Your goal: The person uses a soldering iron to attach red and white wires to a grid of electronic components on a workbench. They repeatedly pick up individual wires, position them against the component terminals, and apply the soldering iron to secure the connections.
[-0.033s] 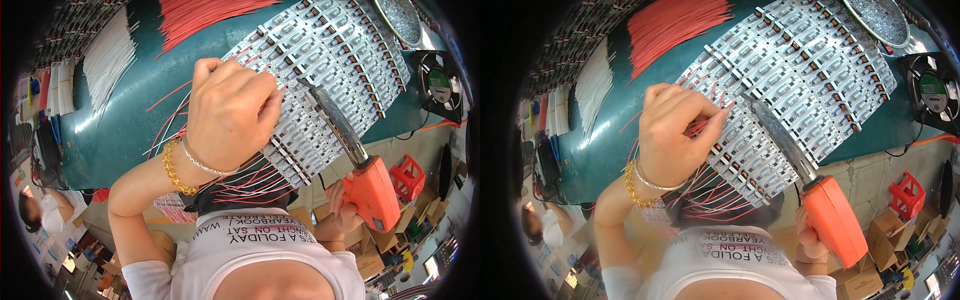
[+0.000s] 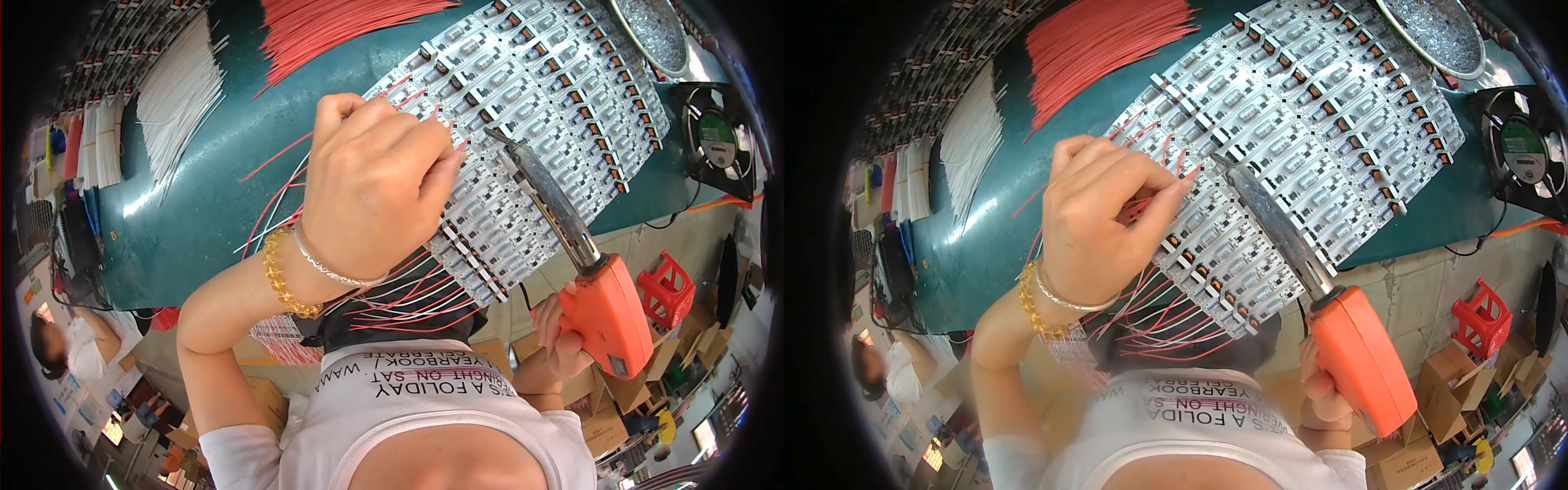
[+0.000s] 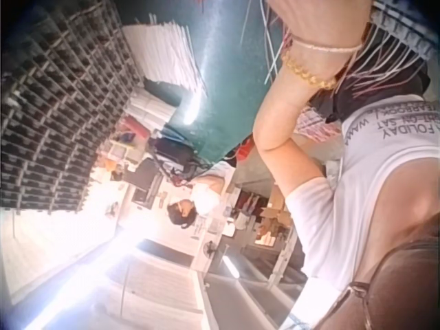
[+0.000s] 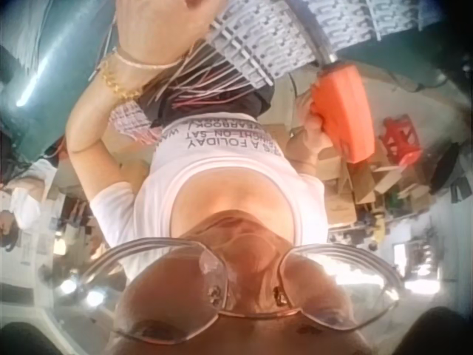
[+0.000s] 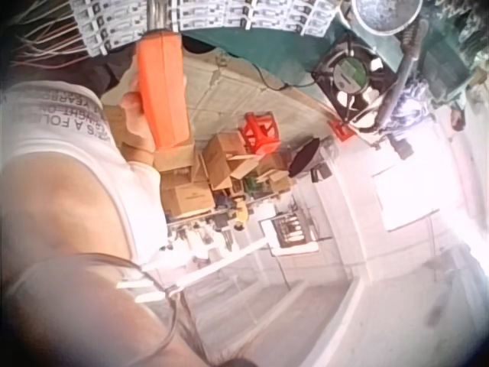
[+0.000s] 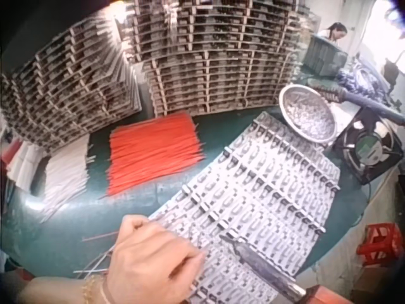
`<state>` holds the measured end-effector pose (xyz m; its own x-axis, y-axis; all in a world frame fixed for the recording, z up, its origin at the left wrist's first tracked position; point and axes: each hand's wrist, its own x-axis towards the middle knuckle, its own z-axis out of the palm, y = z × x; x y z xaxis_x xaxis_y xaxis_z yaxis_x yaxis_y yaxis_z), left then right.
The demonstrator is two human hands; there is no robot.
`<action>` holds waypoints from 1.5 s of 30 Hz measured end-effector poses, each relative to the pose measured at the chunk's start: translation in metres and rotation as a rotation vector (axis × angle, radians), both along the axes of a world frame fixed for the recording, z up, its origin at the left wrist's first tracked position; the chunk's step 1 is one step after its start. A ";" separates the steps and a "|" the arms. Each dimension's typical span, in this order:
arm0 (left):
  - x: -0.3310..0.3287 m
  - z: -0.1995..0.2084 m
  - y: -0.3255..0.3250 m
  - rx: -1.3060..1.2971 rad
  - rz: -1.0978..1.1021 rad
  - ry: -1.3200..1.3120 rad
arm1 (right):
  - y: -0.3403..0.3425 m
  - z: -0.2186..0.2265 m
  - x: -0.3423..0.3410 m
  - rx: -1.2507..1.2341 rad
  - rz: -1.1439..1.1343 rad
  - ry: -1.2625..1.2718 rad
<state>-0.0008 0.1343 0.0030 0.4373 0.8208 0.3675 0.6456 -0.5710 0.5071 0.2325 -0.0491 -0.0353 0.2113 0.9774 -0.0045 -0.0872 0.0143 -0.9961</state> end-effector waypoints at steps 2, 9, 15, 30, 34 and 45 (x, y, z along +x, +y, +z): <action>-0.006 0.005 0.001 -0.022 -0.029 -0.009 | 0.001 0.000 0.001 0.024 0.002 -0.033; -0.039 0.027 -0.004 -0.122 0.060 -0.080 | 0.002 -0.003 -0.007 0.004 -0.130 0.004; -0.095 0.062 -0.019 -0.329 0.271 -0.004 | 0.009 0.011 -0.015 -0.023 -0.132 -0.051; -0.085 0.018 0.006 -0.205 0.616 -0.288 | 0.016 0.015 -0.008 0.032 0.004 0.054; -0.104 0.012 0.024 -0.154 0.624 -0.239 | 0.014 0.011 -0.008 0.042 -0.028 0.059; -0.041 0.038 -0.016 -0.037 0.209 -0.096 | 0.013 0.015 -0.007 0.036 0.029 0.049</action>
<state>-0.0419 0.1179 0.0412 0.2205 0.9035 0.3676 0.6959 -0.4098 0.5897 0.2256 -0.0358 -0.0202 0.1834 0.9828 0.0212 -0.1362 0.0468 -0.9896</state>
